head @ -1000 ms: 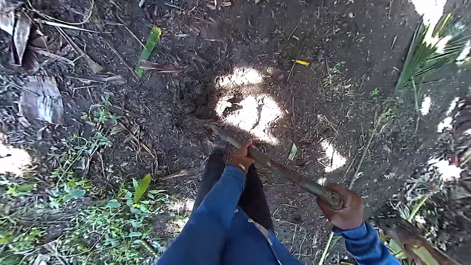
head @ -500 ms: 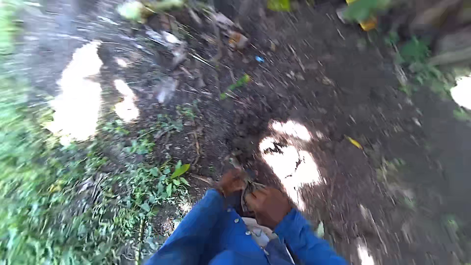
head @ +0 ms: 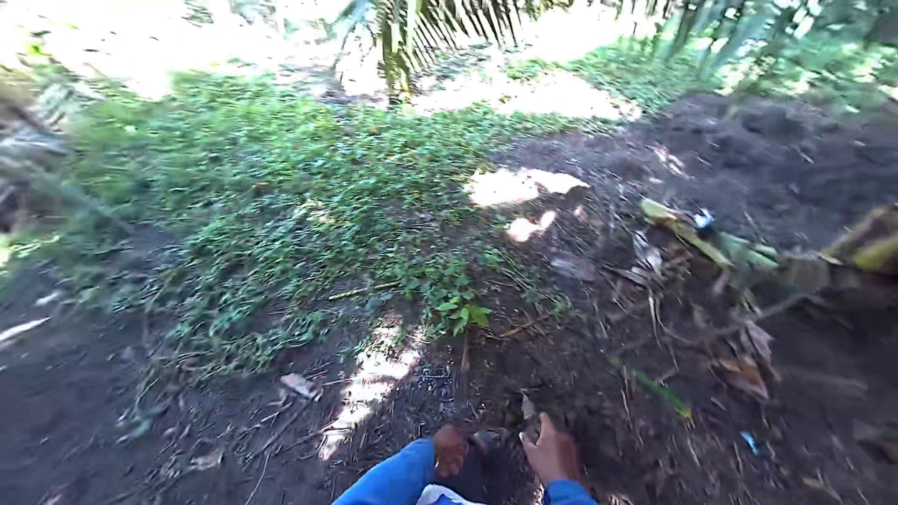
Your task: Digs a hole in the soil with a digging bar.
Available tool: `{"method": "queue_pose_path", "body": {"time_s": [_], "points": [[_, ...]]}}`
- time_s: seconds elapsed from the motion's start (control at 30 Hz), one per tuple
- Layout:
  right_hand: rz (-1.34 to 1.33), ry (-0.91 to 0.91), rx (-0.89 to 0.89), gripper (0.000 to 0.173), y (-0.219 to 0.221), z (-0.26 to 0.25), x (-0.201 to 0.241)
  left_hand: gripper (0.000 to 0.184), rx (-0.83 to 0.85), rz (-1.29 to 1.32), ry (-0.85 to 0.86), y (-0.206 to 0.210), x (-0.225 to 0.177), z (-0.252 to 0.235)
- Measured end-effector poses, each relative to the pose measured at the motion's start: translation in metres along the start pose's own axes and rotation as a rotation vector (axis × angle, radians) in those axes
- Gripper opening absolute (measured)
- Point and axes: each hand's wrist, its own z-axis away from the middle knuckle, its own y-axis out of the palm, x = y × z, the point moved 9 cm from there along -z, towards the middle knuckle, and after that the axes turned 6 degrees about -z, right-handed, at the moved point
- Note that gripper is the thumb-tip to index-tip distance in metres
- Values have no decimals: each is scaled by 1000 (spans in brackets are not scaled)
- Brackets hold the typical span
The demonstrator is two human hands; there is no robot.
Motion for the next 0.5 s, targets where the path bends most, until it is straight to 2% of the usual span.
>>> {"method": "queue_pose_path", "body": {"time_s": [0.17,0.3,0.4,0.5], "points": [[45,0,-63,63,27,9,14,40,-270,81,-75,-80,138,34],[38,-9,-121,61,11,6,10,44,-515,201,-281,-112,239,86],[26,-21,-160,57,-4,2,4,50,-484,187,-391,-97,278,108],[19,-11,-151,56,-1,-3,-4,46,-269,57,-312,-70,291,86]]}}
